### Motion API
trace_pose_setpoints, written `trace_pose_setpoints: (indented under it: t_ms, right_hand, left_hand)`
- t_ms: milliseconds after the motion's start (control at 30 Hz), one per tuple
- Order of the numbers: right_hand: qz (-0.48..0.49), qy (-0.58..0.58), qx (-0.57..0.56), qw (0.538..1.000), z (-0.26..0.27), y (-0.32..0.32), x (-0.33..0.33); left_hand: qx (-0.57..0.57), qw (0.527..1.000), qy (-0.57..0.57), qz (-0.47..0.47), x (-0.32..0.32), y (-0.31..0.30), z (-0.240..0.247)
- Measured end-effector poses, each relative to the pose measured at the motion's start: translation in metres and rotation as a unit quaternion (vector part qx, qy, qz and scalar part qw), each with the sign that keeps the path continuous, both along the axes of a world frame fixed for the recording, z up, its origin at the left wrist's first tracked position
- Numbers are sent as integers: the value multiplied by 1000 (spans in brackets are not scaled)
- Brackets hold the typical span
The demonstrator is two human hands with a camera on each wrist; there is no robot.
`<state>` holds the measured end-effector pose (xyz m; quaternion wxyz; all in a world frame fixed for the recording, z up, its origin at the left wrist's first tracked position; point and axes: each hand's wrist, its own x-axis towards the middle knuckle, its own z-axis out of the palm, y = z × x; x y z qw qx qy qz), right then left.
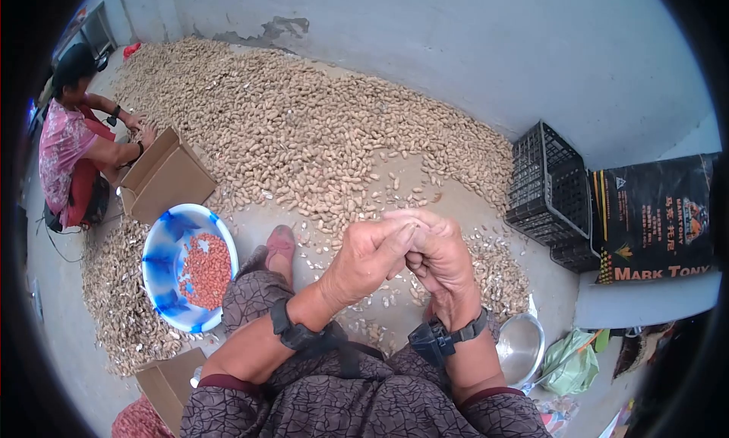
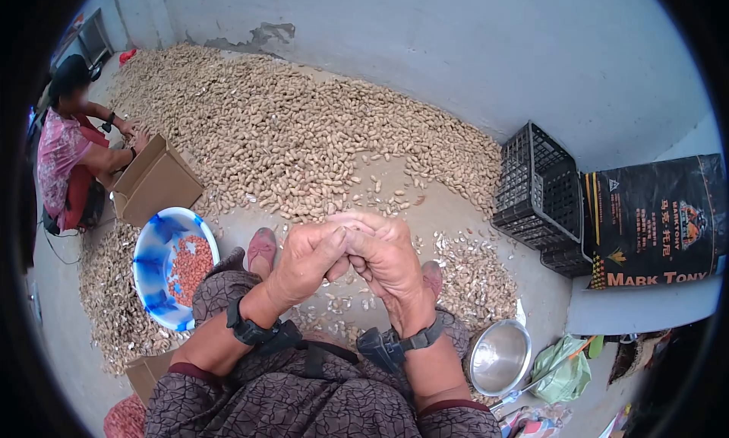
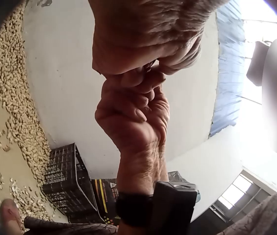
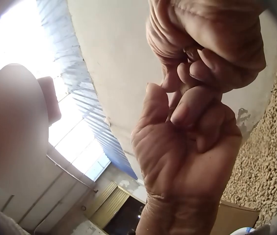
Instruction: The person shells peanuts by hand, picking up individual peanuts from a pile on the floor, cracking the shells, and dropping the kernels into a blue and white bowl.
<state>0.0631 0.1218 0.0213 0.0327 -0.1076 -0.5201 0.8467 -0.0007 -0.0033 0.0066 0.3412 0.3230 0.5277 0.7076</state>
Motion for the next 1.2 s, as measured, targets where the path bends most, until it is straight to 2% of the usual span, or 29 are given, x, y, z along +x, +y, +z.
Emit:
trace_pose_setpoints:
  t_ms: [67,167,200,233,300,367,433,467,533,567,633,700,767,867,933,967,1033,1167,1200]
  right_hand:
    - [5,2,-13,1000,-2,2,0]
    - [17,-19,-42,999,-1,4,0]
    - [18,-18,-42,999,-2,5,0]
    - [-4,-20,-35,999,-5,5,-1]
    - [-26,-22,-27,999,-5,7,-2]
    - [-93,-22,32,995,-1,10,-5]
    - [-90,-32,70,993,7,7,-4]
    - [-87,-45,106,990,9,7,-3]
    - [-75,-46,97,991,10,6,-5]
    - [-66,-48,86,993,10,6,-6]
    - [-67,-49,61,995,6,6,-5]
    - [-64,-50,37,996,2,3,-7]
    - [-109,-32,28,993,-1,-2,-9]
    - [-134,-20,21,991,-6,-4,-10]
    - [-135,-5,21,991,-8,-5,-9]
    - [-136,12,19,990,-9,-5,-9]
    - [-147,17,12,989,-9,-8,-9]
    - [-164,39,40,985,-4,-9,-7]
    - [-162,38,41,985,-5,-8,-7]
  left_hand:
    - [-5,1000,13,-3,0,0,4]
    - [13,999,-44,-6,1,5,7]
    - [35,994,-100,-8,1,6,5]
    - [57,986,-155,-10,1,8,4]
    - [71,983,-171,14,1,10,3]
    - [88,978,-187,41,1,13,3]
    - [32,989,-86,119,4,17,2]
    - [33,988,-86,120,4,18,2]
    - [-7,985,53,162,6,17,1]
    - [-8,985,52,162,7,18,-1]
    - [-10,956,198,217,8,22,-6]
    - [-6,949,199,246,9,27,-13]
    - [-4,940,200,274,10,30,-15]
    - [-4,943,154,294,11,34,-14]
    - [27,960,11,280,12,36,-13]
    - [27,959,9,281,11,36,-12]
    - [49,960,-138,240,8,36,-9]
    - [70,961,-200,176,2,33,-11]
    - [85,955,-246,146,0,33,-12]
